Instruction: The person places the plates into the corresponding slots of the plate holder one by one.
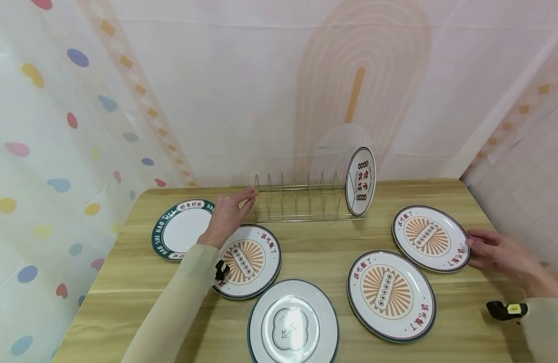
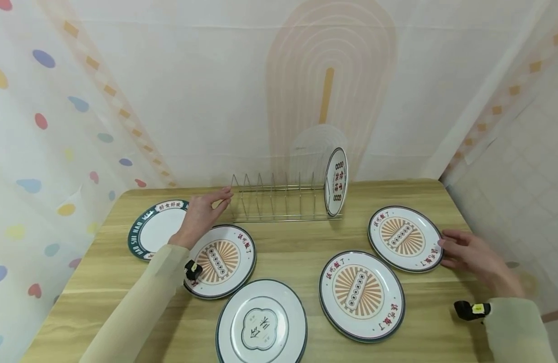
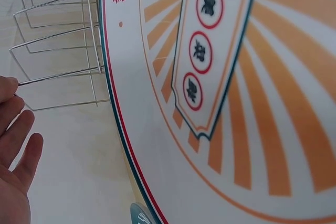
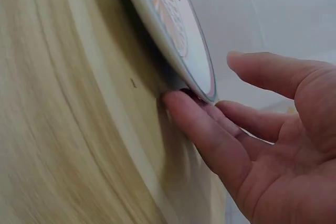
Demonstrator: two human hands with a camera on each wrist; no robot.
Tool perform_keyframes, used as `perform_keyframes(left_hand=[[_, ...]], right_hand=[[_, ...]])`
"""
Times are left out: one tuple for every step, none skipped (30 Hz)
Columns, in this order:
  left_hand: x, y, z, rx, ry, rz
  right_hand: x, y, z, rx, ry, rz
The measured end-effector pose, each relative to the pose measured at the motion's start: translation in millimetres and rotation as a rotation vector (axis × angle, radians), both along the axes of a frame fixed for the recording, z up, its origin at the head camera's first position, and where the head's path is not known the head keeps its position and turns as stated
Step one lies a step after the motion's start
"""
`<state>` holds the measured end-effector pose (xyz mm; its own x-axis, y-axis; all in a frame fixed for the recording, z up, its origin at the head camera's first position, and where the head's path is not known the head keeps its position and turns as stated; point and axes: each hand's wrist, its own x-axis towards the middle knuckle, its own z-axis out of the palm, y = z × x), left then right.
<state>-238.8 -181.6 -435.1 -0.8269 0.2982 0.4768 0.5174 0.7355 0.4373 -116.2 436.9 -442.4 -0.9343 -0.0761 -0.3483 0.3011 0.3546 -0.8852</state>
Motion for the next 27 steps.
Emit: perform_keyframes(left_hand=[[-0.3, 0.4, 0.2, -0.002, -0.004, -0.001], [-0.6, 0.9, 0.4, -0.001, -0.01, -0.001], [-0.6, 1.4, 0.8, 0.0, -0.014, 0.0], [-0.6, 1.7, 0.9, -0.001, -0.019, 0.003], [-0.6, 1.9, 1.1, -0.001, -0.024, 0.005], [-0.6, 2.1, 1.2, -0.001, -0.029, 0.007], [-0.4, 2.1, 1.3, -0.002, -0.031, 0.01], [-0.2, 2.1, 1.5, -0.002, -0.033, 0.011], [0.1, 2.1, 1.6, -0.002, -0.035, 0.013], [0.1, 1.9, 1.5, -0.001, -0.037, 0.013], [0.2, 1.8, 1.6, 0.0, -0.039, 0.014], [0.4, 1.7, 1.6, 0.001, -0.041, 0.014], [0.6, 1.6, 1.7, 0.001, -0.041, 0.015], [0.4, 1.8, 1.8, 0.001, -0.042, 0.016], [0.1, 1.9, 1.8, 0.0, -0.043, 0.017], [-0.1, 1.9, 1.9, -0.001, -0.043, 0.018], [-0.4, 2.2, 1.9, -0.002, -0.045, 0.02], [-0.6, 2.3, 2.0, -0.003, -0.046, 0.021], [-0.8, 2.4, 2.0, -0.004, -0.046, 0.022], [-1.0, 2.6, 2.1, -0.006, -0.046, 0.023], [-1.0, 2.7, 2.2, -0.006, -0.045, 0.022], [-0.9, 2.6, 2.3, -0.005, -0.043, 0.021], [-0.9, 2.6, 2.3, -0.003, -0.042, 0.02], [-0.9, 2.4, 2.1, -0.003, -0.039, 0.019], [-0.7, 2.2, 2.0, -0.003, -0.036, 0.018], [-0.5, 1.9, 1.8, -0.002, -0.034, 0.017], [-0.5, 1.6, 1.6, -0.002, -0.032, 0.017]], right_hand=[[-0.5, -0.7, 0.3, -0.004, -0.01, -0.006], [-0.9, -1.5, 0.7, -0.007, -0.021, -0.013], [-1.4, -2.4, 0.9, 0.008, -0.028, -0.015], [-1.7, -3.2, 1.4, 0.02, -0.035, -0.019], [-2.0, -3.8, 1.6, 0.036, -0.036, -0.016], [-2.2, -4.6, 1.8, 0.051, -0.034, -0.013], [-2.5, -5.4, 2.1, 0.066, -0.036, -0.014], [-2.9, -6.3, 2.3, 0.086, -0.034, -0.011], [-3.3, -7.0, 2.3, 0.102, -0.033, -0.011], [-3.8, -7.5, 2.3, 0.116, -0.033, -0.01], [-4.3, -8.4, 2.2, 0.134, -0.034, -0.015], [-4.7, -8.8, 2.1, 0.149, -0.034, -0.016], [-5.3, -8.9, 2.1, 0.163, -0.035, -0.016], [-5.8, -8.9, 1.9, 0.172, -0.035, -0.017], [-6.3, -8.6, 1.7, 0.172, -0.036, -0.019], [-6.6, -8.3, 1.8, 0.169, -0.04, -0.022], [-6.7, -7.4, 2.0, 0.159, -0.039, -0.019], [-6.7, -6.7, 2.2, 0.138, -0.041, -0.019], [-6.5, -6.1, 2.7, 0.116, -0.047, -0.022], [-6.0, -5.2, 3.1, 0.088, -0.053, -0.024], [-5.2, -4.1, 3.5, 0.059, -0.059, -0.026], [-4.4, -3.2, 4.0, 0.025, -0.067, -0.032], [-3.4, -2.2, 4.7, -0.012, -0.076, -0.039], [-2.3, -1.7, 5.2, -0.054, -0.087, -0.056], [-1.1, -1.0, 5.9, -0.096, -0.095, -0.072], [0.1, -0.2, 6.4, -0.142, -0.102, -0.088], [1.4, 0.2, 7.1, -0.187, -0.106, -0.106]])
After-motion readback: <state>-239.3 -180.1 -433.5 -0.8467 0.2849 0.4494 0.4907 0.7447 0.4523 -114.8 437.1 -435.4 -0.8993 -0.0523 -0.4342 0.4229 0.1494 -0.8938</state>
